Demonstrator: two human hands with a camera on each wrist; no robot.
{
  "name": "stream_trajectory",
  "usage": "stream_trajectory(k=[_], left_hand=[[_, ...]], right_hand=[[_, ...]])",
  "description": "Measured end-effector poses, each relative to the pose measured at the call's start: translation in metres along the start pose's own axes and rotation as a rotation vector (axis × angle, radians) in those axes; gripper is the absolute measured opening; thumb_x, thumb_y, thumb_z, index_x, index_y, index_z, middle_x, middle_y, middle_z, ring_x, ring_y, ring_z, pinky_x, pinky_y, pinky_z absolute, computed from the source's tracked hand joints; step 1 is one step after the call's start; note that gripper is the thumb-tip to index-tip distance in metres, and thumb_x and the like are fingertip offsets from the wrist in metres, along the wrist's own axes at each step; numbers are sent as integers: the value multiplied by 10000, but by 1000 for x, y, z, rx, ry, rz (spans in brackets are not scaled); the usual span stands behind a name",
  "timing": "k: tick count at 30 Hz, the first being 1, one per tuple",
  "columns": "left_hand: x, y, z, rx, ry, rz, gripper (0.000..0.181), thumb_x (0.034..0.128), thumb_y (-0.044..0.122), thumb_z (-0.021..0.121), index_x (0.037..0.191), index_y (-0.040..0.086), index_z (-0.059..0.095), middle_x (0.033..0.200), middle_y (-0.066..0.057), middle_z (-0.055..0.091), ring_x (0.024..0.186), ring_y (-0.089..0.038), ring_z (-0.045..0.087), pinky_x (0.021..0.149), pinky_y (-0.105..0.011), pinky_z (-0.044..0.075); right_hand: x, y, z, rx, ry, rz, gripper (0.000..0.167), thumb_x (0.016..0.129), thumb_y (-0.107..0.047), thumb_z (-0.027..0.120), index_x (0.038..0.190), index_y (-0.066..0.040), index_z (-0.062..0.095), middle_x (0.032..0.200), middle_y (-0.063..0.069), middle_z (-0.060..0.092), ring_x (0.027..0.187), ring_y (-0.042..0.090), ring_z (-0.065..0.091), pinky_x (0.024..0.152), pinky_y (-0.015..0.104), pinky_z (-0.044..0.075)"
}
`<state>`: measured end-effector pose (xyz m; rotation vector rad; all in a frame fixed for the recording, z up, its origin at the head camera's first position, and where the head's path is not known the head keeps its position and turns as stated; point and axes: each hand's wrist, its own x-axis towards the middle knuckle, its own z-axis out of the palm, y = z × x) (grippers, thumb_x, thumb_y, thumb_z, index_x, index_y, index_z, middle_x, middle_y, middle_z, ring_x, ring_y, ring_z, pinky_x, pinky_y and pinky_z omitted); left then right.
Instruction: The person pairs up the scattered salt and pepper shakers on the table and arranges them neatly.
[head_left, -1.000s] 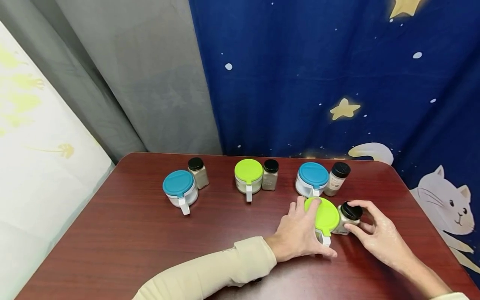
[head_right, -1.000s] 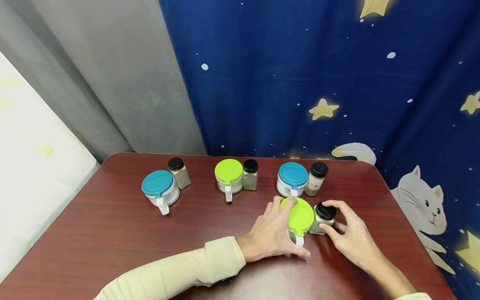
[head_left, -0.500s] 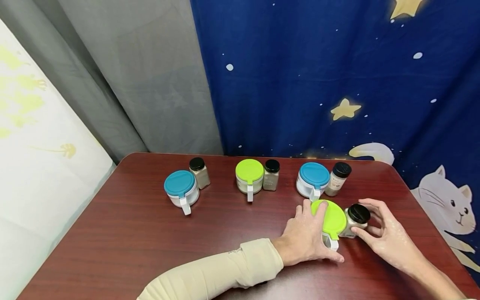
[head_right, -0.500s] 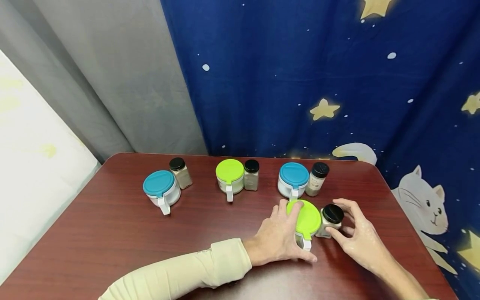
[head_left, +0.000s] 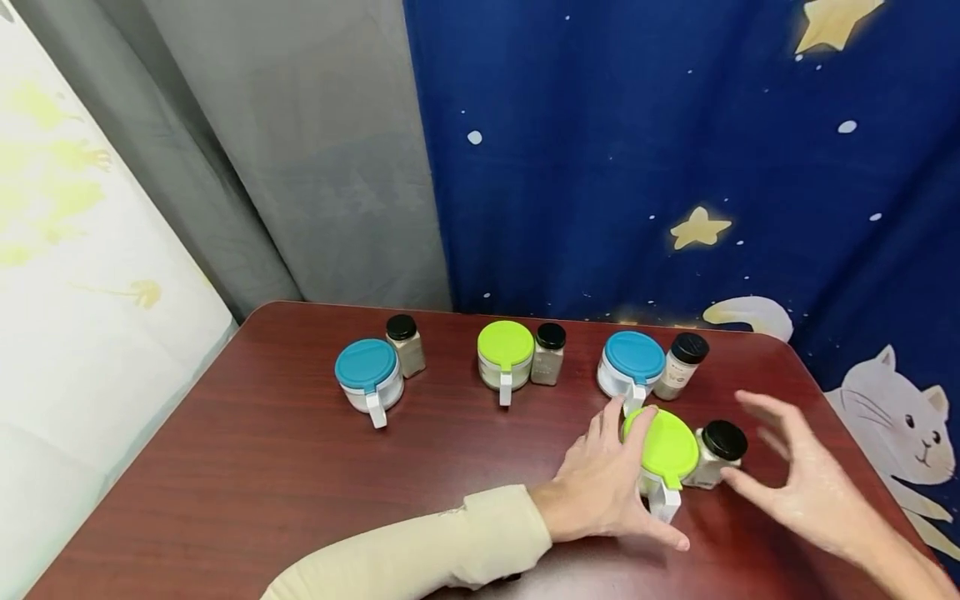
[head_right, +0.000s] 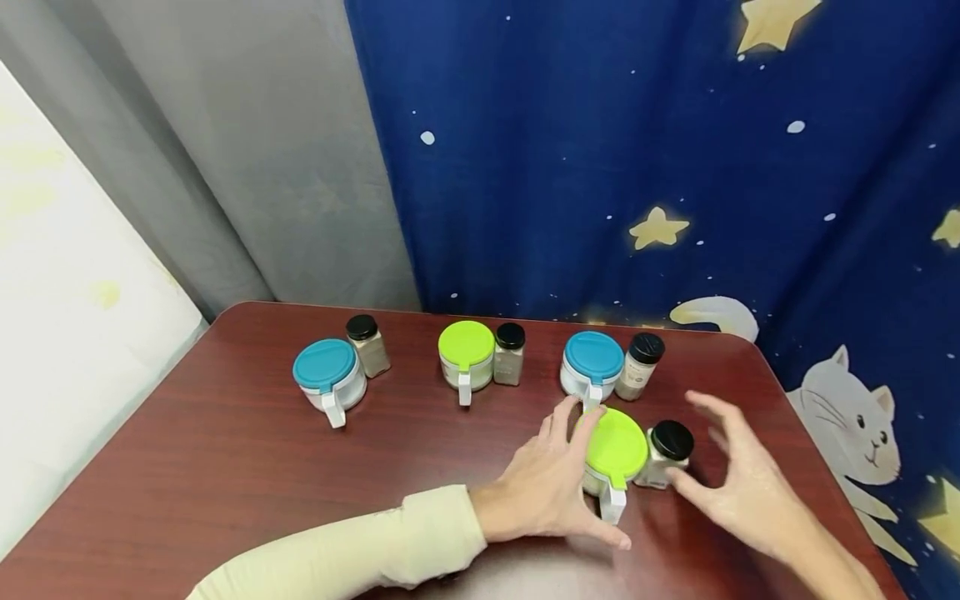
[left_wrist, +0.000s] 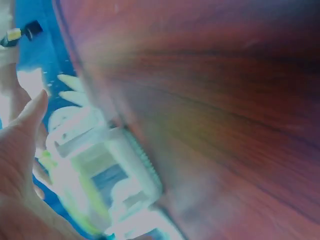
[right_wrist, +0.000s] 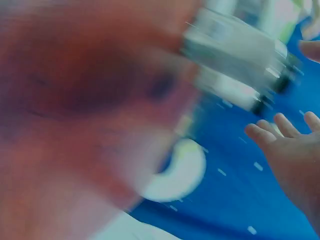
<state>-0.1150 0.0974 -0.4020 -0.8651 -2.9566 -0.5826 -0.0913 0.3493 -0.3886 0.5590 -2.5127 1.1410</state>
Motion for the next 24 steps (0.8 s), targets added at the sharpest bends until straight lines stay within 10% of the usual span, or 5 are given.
stream_trajectory(k=[6,12,18,24], left_hand=[[-41,-23,-34,-103,11,73,1323,601,820,784,1625,350,91,1637,-4,209,1419,-177,355,980,-430,487],[-87,-53,-63,-111,110,167,1086,749,738,746,1594,228,292,1599,61,329,1461,-147,298,1101,-465,377],[-148,-106,-85,-182,123,267,912,865,540,769,1587,224,310,1606,49,325,1471,-187,301,1109,-485,366],[-179,-159,-117,-122,176,424,742,921,316,759,1539,120,400,1547,-23,415,1407,-250,408,1135,-345,325]], right_hand=[[3,-46,-6,8,122,-52,703,793,250,676,1438,44,486,1412,150,550,1307,50,503,993,125,385],[3,-97,22,-125,165,-144,571,811,143,734,1344,-41,644,1274,88,646,1148,12,573,937,90,393],[17,-133,60,84,307,-446,313,1003,-197,654,1113,88,722,1117,164,708,1102,105,630,951,162,442],[28,-153,102,192,258,-685,229,1012,-95,591,1061,86,723,1040,174,714,986,219,674,964,213,462]])
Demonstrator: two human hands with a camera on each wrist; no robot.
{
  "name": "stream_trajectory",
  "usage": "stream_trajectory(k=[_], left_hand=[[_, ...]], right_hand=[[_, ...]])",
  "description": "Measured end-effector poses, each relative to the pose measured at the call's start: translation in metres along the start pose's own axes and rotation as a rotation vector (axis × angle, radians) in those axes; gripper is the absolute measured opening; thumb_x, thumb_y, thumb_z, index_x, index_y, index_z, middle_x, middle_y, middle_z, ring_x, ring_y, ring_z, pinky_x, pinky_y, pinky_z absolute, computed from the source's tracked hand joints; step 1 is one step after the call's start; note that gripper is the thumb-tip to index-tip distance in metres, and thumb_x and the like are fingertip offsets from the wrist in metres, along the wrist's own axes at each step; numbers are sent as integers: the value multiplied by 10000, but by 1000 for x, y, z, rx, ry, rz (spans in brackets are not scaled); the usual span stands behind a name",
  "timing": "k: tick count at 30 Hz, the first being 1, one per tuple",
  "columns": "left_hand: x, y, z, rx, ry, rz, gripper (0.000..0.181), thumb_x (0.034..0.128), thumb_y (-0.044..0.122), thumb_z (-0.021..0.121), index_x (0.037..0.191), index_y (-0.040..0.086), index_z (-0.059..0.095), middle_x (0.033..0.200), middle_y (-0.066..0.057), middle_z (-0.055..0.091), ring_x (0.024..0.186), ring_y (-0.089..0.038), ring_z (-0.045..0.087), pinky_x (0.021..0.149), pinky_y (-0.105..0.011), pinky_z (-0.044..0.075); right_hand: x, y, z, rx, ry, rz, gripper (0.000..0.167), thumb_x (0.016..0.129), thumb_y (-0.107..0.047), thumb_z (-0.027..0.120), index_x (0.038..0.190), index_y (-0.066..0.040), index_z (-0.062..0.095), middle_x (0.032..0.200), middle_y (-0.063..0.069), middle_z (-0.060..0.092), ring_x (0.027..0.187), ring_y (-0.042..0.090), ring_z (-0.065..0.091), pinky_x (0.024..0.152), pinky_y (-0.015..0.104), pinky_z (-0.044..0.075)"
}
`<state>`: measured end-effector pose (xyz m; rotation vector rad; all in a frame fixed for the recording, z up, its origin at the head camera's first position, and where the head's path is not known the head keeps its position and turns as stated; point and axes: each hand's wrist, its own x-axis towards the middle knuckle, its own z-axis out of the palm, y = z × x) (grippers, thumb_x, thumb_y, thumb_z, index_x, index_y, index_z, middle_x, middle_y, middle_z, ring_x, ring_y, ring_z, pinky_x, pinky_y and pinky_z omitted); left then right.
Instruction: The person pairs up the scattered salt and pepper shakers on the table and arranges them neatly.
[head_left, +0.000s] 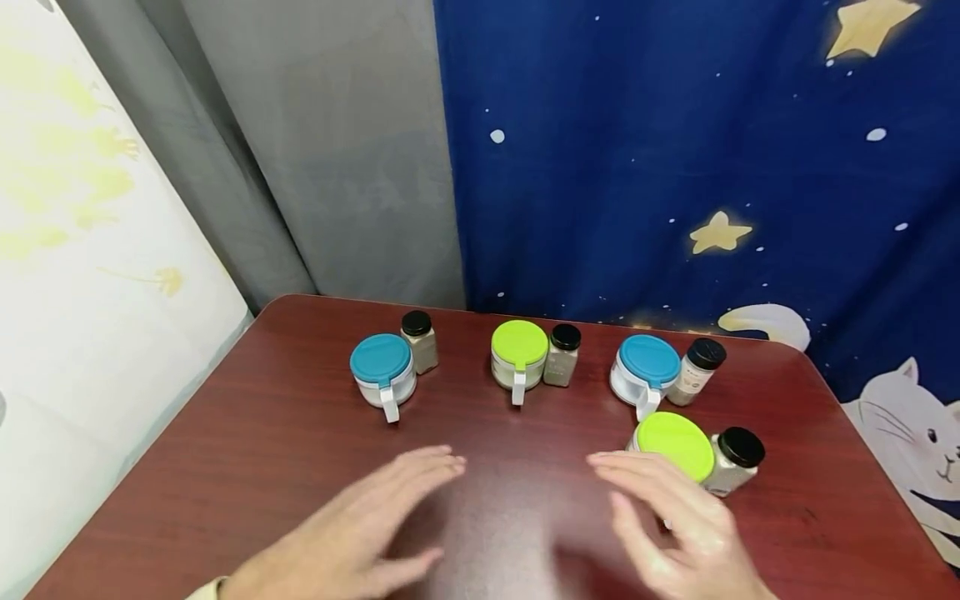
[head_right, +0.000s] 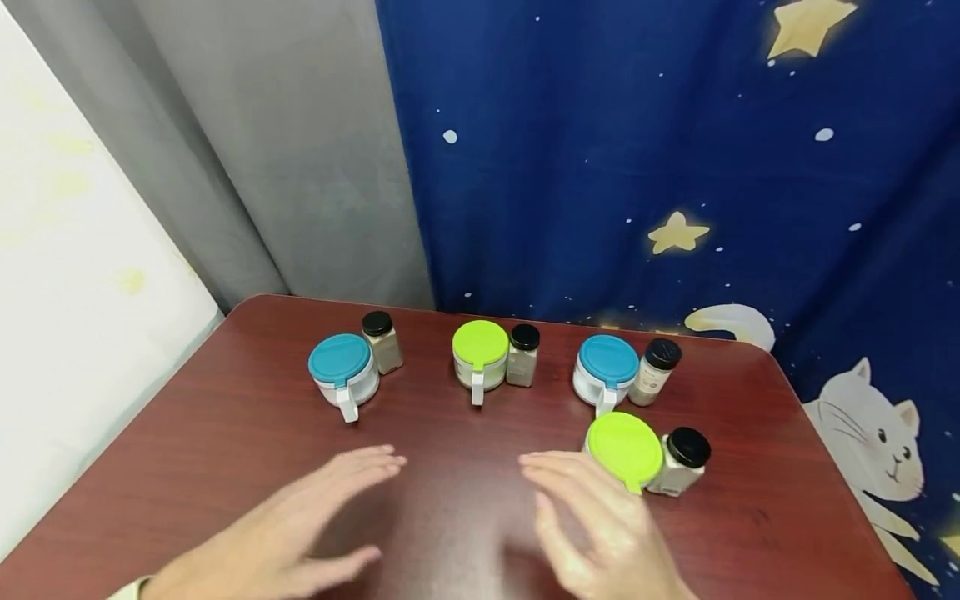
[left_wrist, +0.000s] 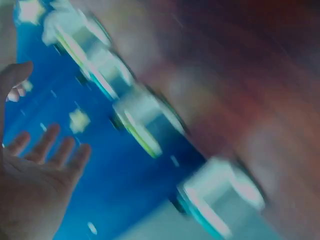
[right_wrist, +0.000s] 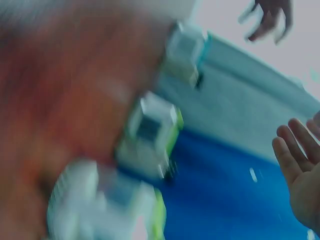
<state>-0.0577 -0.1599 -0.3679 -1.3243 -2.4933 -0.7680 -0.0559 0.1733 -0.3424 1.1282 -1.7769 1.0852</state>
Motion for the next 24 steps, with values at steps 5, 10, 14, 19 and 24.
stream_trajectory(k=[5,10,14,19,24], left_hand=[[-15,-43,-25,-19,183,-180,796,813,213,856,1493,115,455,1475,-28,476,1354,-211,444,1133,-245,279],[-21,-88,-32,-136,252,-477,1020,745,292,936,1561,215,330,1532,-13,363,1359,-239,382,1075,-285,341],[-18,-121,-29,-178,272,-586,1143,709,374,953,1599,241,248,1591,-47,254,1410,-302,299,1073,-525,354],[-12,-144,-24,-198,218,-618,1217,690,371,963,1617,188,197,1622,-143,177,1471,-377,176,1090,-681,249],[-2,-156,-20,-199,157,-602,1211,692,343,963,1614,170,198,1618,-218,117,1480,-419,114,1065,-712,267]], right_hand=[[-15,14,47,-54,-224,110,247,1017,-159,577,1220,-84,695,1174,43,692,1038,164,663,953,221,474],[-8,32,101,-80,-302,183,324,911,-61,656,1223,-137,696,1247,-10,666,1138,123,618,943,279,499],[12,50,148,-65,-209,199,272,889,-4,643,1111,-126,742,1214,-6,684,1143,144,599,912,293,514],[39,75,195,-121,-264,349,471,860,94,618,1273,-123,690,1456,20,532,1326,191,466,851,319,541],[62,115,225,-205,-484,474,896,781,175,662,1563,-185,412,1668,66,187,1497,275,225,963,408,512]])
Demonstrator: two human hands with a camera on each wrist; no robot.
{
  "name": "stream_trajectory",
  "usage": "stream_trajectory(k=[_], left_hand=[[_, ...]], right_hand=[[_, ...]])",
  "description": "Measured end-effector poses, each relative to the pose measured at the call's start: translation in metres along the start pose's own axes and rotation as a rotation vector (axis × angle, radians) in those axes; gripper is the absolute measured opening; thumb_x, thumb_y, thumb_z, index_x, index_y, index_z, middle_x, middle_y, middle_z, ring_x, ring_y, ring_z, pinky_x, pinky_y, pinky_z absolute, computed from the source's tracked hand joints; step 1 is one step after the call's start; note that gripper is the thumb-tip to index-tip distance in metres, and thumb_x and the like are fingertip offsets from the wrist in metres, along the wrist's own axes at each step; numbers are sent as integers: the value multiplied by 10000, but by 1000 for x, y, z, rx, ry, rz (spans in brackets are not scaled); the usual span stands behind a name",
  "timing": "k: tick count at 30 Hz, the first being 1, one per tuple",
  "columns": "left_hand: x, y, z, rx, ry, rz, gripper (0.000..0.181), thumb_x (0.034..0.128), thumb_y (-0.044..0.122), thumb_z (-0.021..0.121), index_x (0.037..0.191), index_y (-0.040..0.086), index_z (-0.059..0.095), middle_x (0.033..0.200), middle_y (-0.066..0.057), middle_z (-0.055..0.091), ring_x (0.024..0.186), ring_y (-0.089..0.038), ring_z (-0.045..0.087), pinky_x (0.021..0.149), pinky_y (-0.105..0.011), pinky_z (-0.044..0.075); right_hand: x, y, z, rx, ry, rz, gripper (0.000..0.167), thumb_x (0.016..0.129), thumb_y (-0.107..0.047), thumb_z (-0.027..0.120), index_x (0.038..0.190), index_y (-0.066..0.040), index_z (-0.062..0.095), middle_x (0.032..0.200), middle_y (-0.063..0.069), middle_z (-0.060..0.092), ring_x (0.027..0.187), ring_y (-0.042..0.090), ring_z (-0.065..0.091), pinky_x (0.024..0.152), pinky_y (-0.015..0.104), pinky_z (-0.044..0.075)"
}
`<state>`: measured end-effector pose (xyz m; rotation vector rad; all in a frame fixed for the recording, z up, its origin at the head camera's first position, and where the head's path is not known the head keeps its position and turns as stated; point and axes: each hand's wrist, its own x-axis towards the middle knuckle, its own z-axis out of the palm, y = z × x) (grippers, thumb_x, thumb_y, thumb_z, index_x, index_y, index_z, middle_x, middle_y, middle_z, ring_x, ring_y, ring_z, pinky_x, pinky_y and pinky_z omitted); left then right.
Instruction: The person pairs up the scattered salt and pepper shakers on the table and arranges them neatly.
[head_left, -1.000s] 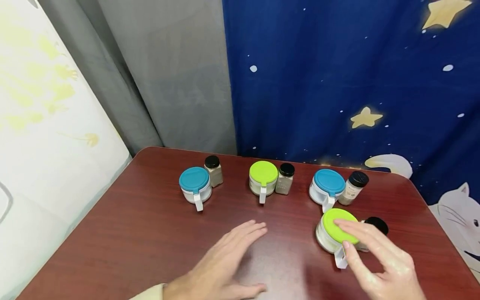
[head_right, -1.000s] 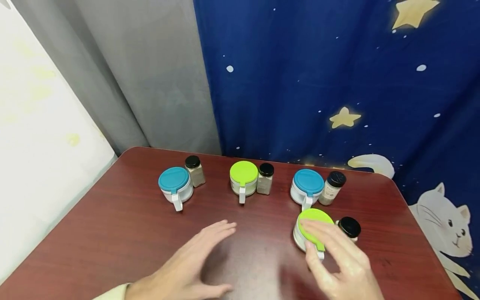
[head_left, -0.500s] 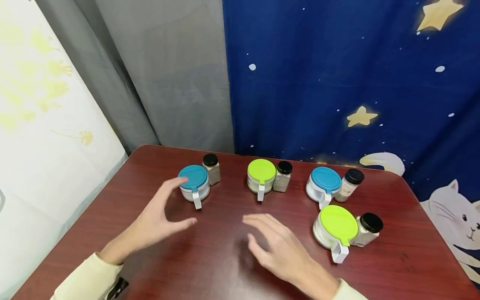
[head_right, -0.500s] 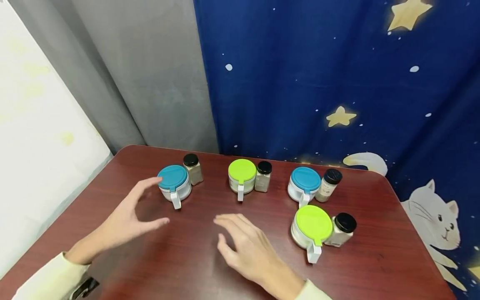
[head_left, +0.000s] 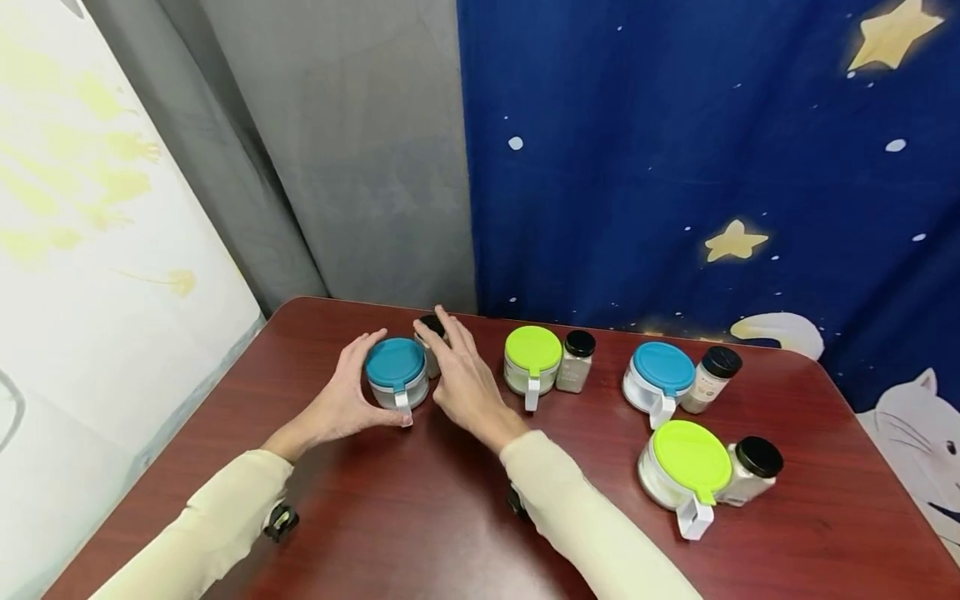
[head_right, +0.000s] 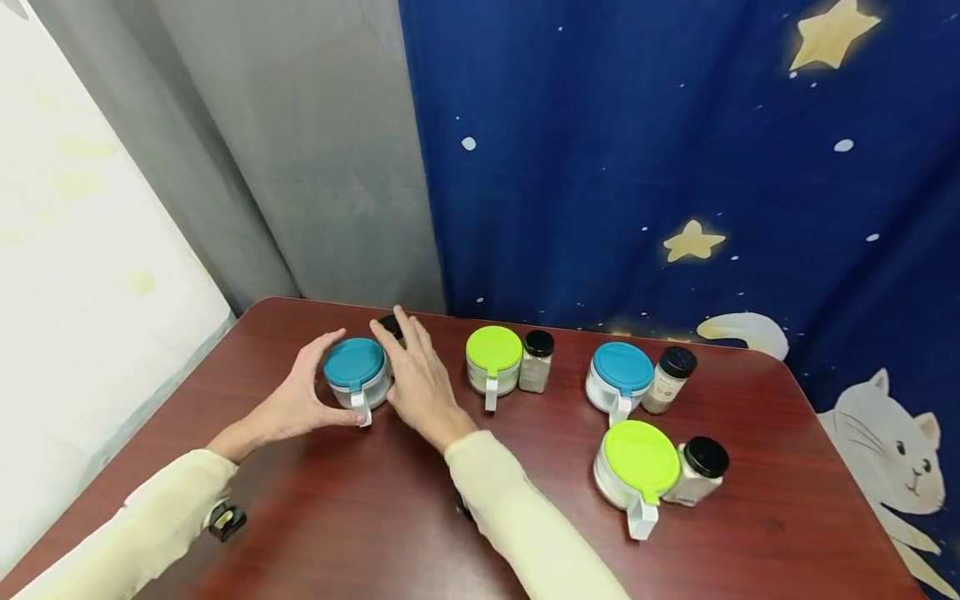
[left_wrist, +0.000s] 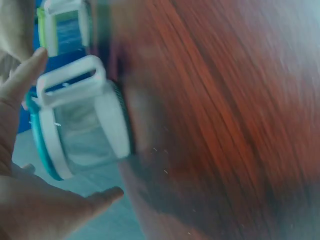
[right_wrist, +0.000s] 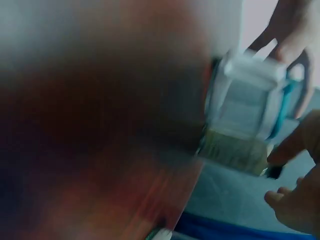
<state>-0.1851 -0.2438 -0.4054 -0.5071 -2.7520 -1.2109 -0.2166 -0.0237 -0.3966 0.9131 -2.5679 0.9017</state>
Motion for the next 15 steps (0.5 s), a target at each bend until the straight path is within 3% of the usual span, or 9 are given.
stream_trajectory(k=[2,4,9,12,15], left_hand=[[4,-3,1,-16,-25,1,1196,703,325,960,1613,179,197,1613,-209,124,1470,-405,142,1073,-686,281],[6,-7,2,-41,-54,1,1184,713,309,957,1613,185,197,1598,-189,159,1442,-384,210,1081,-647,302],[7,-10,5,-109,-56,-33,1184,705,258,963,1598,151,193,1495,-178,330,1331,-363,380,1068,-589,346],[7,-9,6,-131,-44,-77,1253,699,248,966,1600,111,107,1467,-202,380,1320,-383,423,1084,-593,336],[9,-9,8,-138,-48,-118,1291,695,256,965,1590,61,56,1463,-216,395,1316,-386,443,1099,-586,324]], right_hand=[[11,5,6,-26,-55,27,918,797,158,693,1585,-179,362,1672,71,163,1497,290,220,1012,428,477],[16,8,10,-40,-69,32,835,840,132,691,1567,-142,384,1650,99,212,1462,306,284,1025,421,467],[17,13,10,20,-10,11,537,914,89,659,1398,-117,552,1467,129,342,1261,327,416,997,378,471],[15,17,8,73,12,32,469,911,57,703,1318,-145,585,1371,127,357,1204,335,425,1011,393,432],[12,20,6,114,-7,63,464,925,34,703,1325,-152,559,1387,145,379,1241,340,450,1042,408,413]])
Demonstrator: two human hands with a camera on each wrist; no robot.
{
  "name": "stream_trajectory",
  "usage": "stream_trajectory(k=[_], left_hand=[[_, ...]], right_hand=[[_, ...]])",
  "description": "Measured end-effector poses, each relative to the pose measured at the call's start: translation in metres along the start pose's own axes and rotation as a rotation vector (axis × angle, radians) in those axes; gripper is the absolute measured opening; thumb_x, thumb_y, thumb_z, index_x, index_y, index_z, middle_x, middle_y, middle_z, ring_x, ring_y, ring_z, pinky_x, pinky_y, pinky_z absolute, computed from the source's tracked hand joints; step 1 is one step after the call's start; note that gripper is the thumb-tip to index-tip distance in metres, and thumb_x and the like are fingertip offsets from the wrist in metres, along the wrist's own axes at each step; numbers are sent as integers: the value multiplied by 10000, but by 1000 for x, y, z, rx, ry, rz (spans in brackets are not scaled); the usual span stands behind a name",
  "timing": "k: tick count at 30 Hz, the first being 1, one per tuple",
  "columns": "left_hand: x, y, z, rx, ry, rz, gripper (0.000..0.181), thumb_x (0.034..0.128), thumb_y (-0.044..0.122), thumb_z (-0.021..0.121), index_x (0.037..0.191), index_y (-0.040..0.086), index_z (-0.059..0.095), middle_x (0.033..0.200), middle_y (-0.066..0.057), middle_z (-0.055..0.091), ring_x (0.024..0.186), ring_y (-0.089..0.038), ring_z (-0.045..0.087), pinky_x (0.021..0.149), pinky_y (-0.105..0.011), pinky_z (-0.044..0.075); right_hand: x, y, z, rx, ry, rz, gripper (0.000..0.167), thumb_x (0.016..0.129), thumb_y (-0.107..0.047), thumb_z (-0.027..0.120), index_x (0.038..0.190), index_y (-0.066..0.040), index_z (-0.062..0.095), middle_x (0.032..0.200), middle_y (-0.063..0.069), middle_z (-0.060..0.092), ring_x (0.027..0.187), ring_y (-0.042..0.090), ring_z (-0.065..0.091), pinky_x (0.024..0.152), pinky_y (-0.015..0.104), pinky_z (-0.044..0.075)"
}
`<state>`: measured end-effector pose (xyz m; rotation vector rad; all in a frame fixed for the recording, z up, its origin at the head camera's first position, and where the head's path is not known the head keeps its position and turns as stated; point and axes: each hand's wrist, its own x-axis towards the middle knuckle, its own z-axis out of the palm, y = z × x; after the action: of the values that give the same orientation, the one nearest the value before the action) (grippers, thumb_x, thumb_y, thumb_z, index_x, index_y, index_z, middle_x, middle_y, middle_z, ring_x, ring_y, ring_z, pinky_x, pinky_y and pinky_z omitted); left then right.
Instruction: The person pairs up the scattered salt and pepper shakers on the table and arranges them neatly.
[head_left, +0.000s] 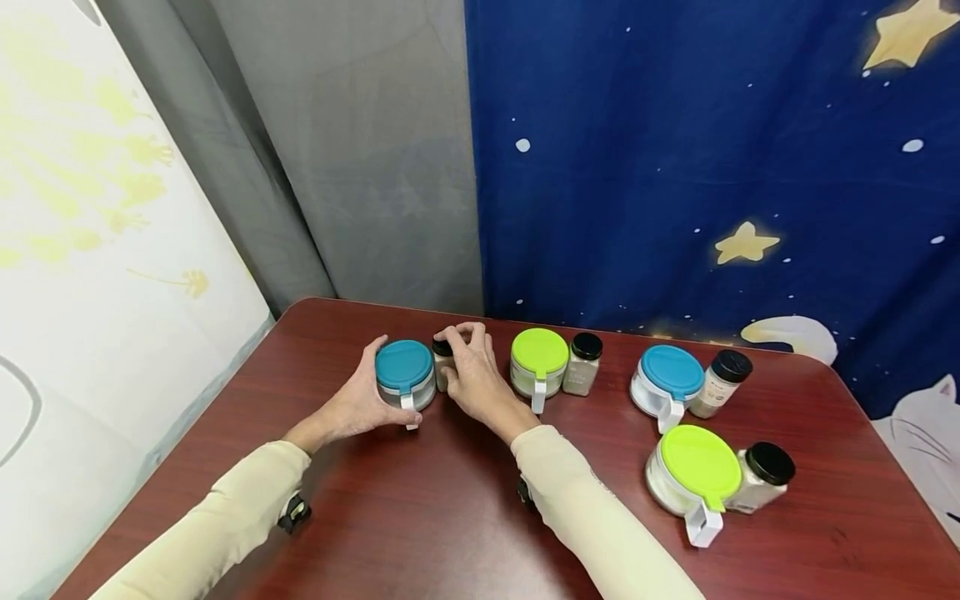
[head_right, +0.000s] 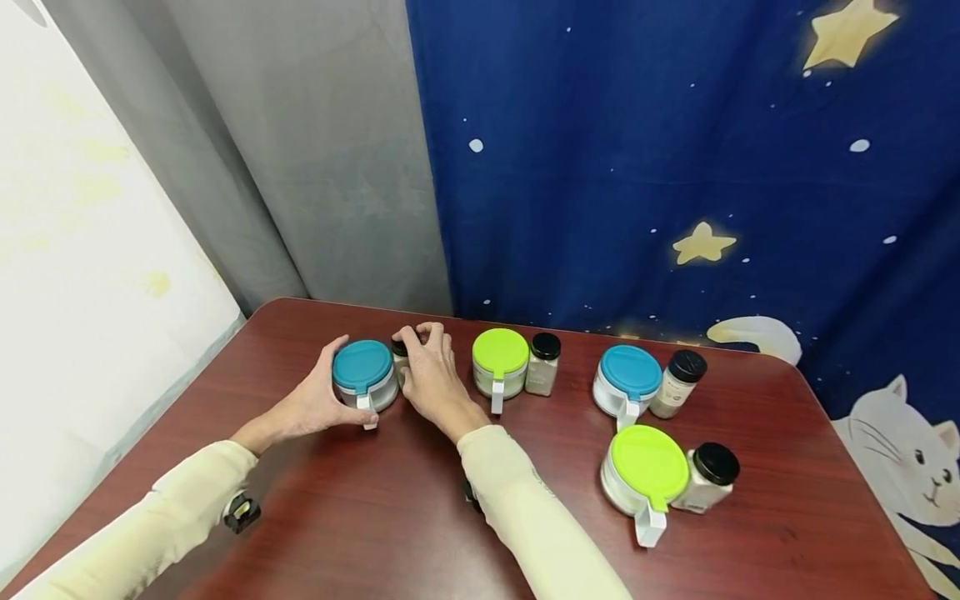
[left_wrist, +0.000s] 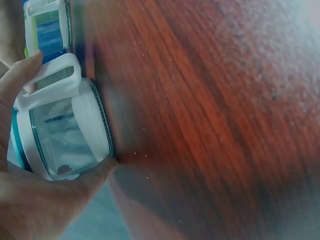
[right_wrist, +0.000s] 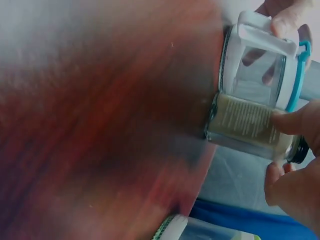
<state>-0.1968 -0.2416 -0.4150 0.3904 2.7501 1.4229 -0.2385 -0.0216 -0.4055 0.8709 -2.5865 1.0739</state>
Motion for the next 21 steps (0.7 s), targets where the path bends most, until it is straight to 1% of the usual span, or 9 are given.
stream_trajectory(k=[2,4,8,11,14,18,21], left_hand=[[0,0,-1,-4,-2,-18,1278,688,253,967,1577,33,76,1459,-215,402,1307,-381,451,1096,-575,332],[0,0,-1,-8,2,-25,1261,675,249,972,1562,8,108,1446,-215,418,1291,-375,463,1090,-559,341],[1,-3,0,-19,10,-28,1230,658,241,980,1530,-16,152,1426,-216,436,1266,-365,487,1076,-531,355],[2,-4,0,-26,20,-25,1193,650,233,984,1512,-14,198,1419,-209,438,1252,-358,497,1064,-521,366],[2,-4,-1,-27,32,-29,1179,643,241,990,1509,-6,229,1417,-197,442,1248,-351,498,1059,-520,373],[1,-4,-1,8,33,-32,1184,630,283,995,1505,3,248,1407,-185,461,1239,-343,508,1055,-523,383],[-2,-5,-1,40,37,-20,1171,629,296,993,1497,5,262,1392,-178,480,1227,-341,519,1050,-532,391]], right_hand=[[-2,0,1,23,-24,18,480,947,28,675,1363,-160,527,1415,146,406,1269,314,476,1059,402,417],[-4,0,1,51,-34,27,508,957,32,659,1398,-165,500,1432,125,438,1272,274,508,1048,402,439],[-8,2,-2,93,-16,25,540,948,29,684,1419,-160,501,1388,71,499,1227,201,547,1022,375,460],[-10,3,-3,118,-5,4,532,935,25,708,1410,-129,524,1360,58,520,1213,183,553,1014,358,464],[-11,4,-5,123,1,-6,522,929,15,721,1400,-121,544,1355,49,532,1214,171,552,1018,343,460],[-15,2,-7,130,12,-6,517,915,15,740,1385,-119,571,1350,43,546,1186,161,568,1004,321,466],[-19,-1,-10,127,14,-4,513,915,5,743,1385,-116,576,1347,45,549,1165,159,579,988,317,476]])
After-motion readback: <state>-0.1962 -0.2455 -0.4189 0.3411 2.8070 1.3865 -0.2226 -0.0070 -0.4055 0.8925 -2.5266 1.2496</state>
